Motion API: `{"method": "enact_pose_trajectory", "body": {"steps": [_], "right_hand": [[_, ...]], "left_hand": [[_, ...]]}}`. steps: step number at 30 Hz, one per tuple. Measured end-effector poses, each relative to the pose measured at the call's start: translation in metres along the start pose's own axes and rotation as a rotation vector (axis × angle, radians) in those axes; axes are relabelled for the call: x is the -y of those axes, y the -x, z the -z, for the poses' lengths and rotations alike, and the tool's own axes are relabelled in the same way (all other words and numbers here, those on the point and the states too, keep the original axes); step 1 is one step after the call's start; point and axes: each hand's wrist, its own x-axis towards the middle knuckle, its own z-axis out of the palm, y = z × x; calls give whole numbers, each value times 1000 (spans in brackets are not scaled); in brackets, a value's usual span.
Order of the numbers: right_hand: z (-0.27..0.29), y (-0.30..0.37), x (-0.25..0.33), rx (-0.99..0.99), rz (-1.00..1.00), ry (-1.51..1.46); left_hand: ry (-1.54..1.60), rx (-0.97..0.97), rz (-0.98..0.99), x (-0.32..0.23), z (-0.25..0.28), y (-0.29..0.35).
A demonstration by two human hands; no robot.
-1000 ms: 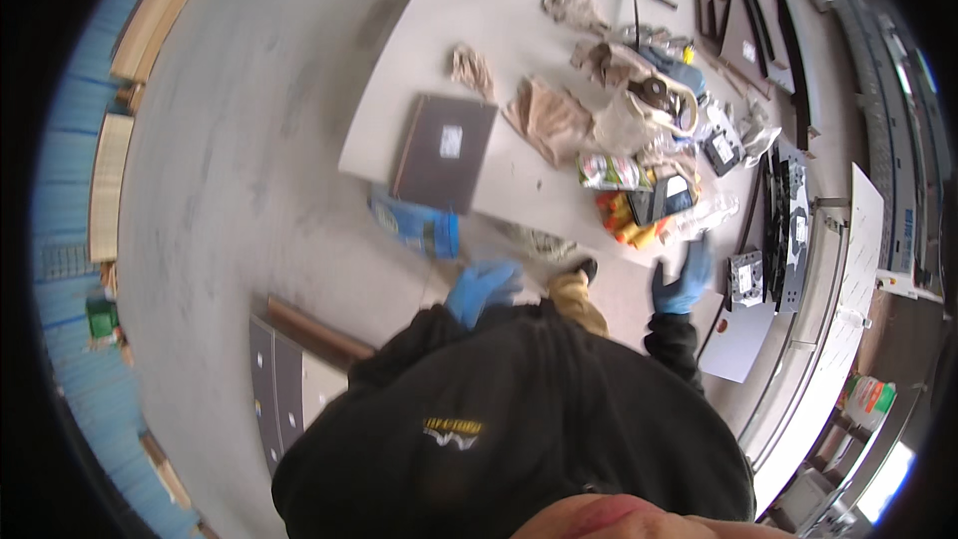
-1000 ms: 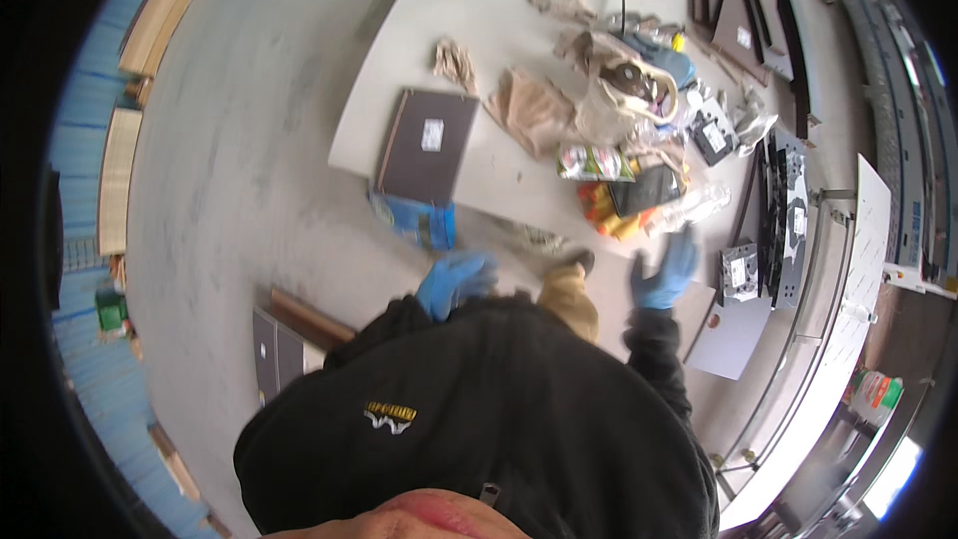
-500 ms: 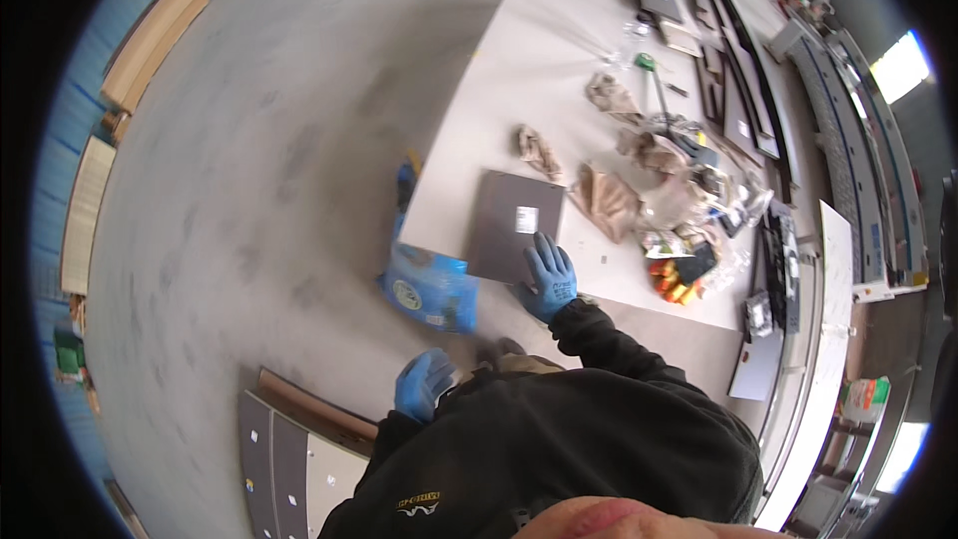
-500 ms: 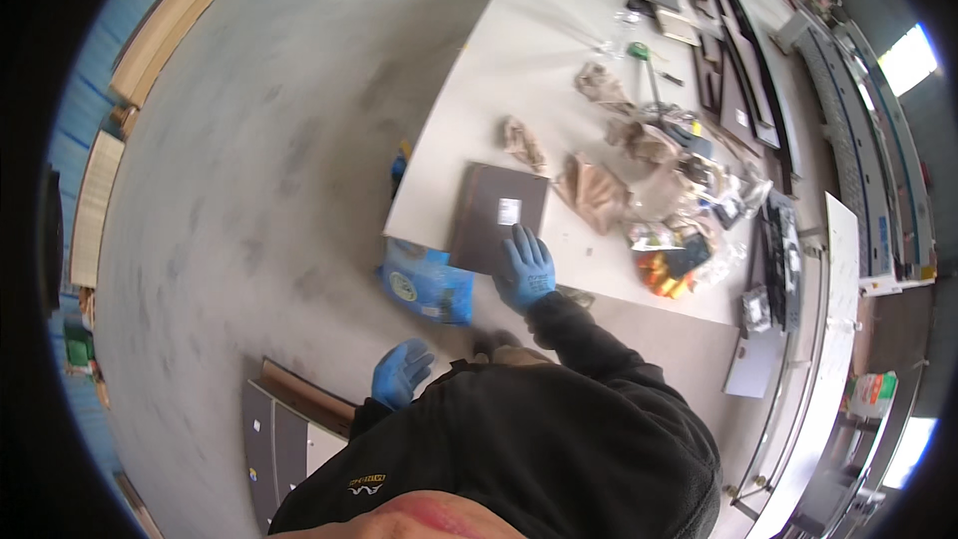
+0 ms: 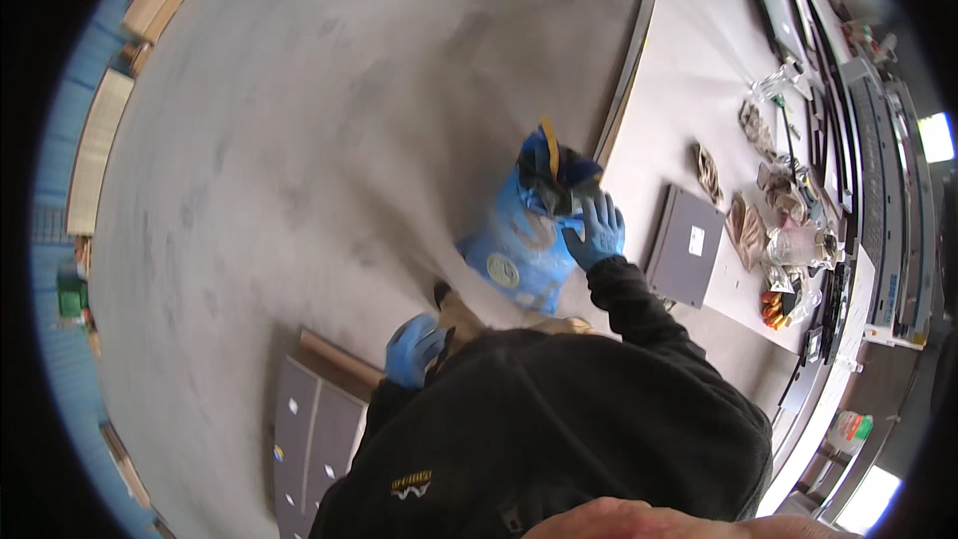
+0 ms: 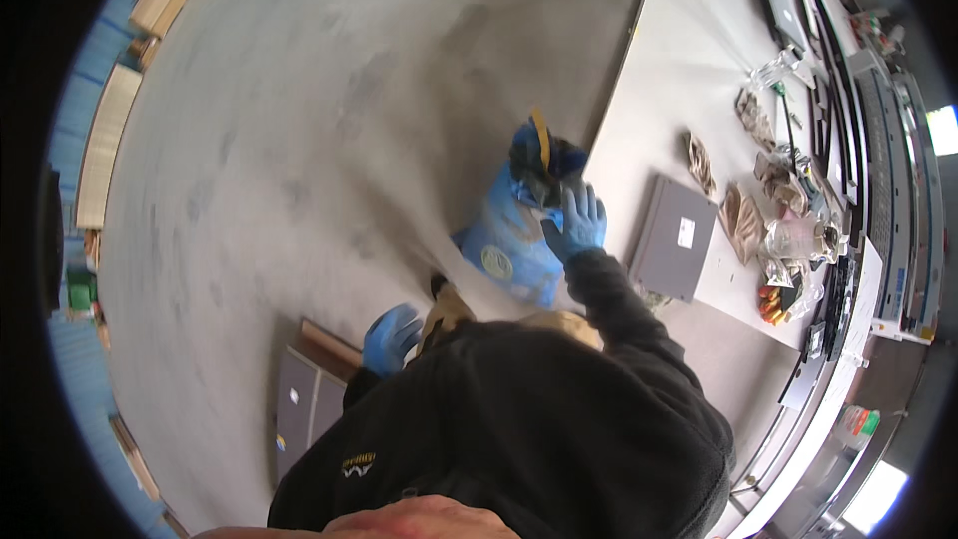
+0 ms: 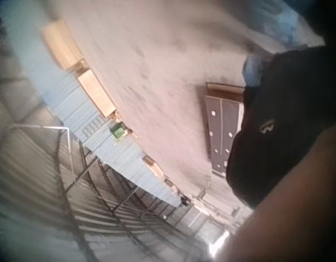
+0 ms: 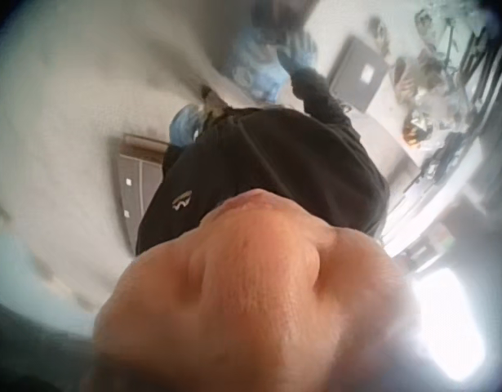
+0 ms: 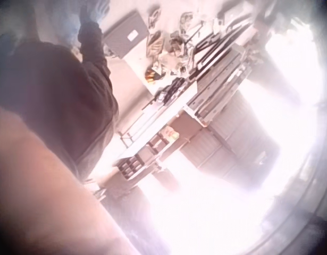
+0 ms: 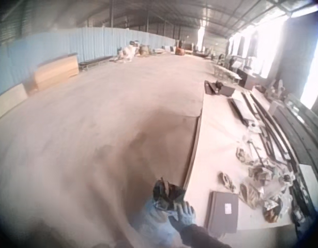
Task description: The person wipes a curved wooden panel with a cloth, places it on a stack of panels, then picks up two small square tiles and places them on the panel stack. The person then walks to a table, picks up a spray bottle, and walks toward a large cabinet.
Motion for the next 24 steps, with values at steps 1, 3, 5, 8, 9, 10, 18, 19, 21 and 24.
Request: {"method": "enact_pose_trajectory", "body": {"steps": [1,3,5,8,9,10,18,19,21,24], "right_hand": [[-9,-7,9,8,-83,12],[-21,-17,20,104,-224,73],[-29,-22,24,118,-295,121],[-42,-23,28,180,-350,164],[-46,-24,30,175,-362,173],[-51,-24,33,173,-379,194],[-56,-117,60,254,-530,178],[-59,-148,57,116,-442,180],[-65,-223,53,-17,-413,182],[-73,-343,34,-26,-582,16]], "left_hand": [[392,-122,289,-13,30,-12],[366,-277,354,-45,80,-43],[344,-289,344,-82,113,-85],[327,-207,331,-136,127,-172],[324,-165,330,-154,124,-204],[288,-145,343,-171,119,-235],[124,177,354,-297,50,-484],[119,148,416,-300,47,-509],[57,141,456,-305,39,-574],[-80,164,478,-287,35,-666]]}}
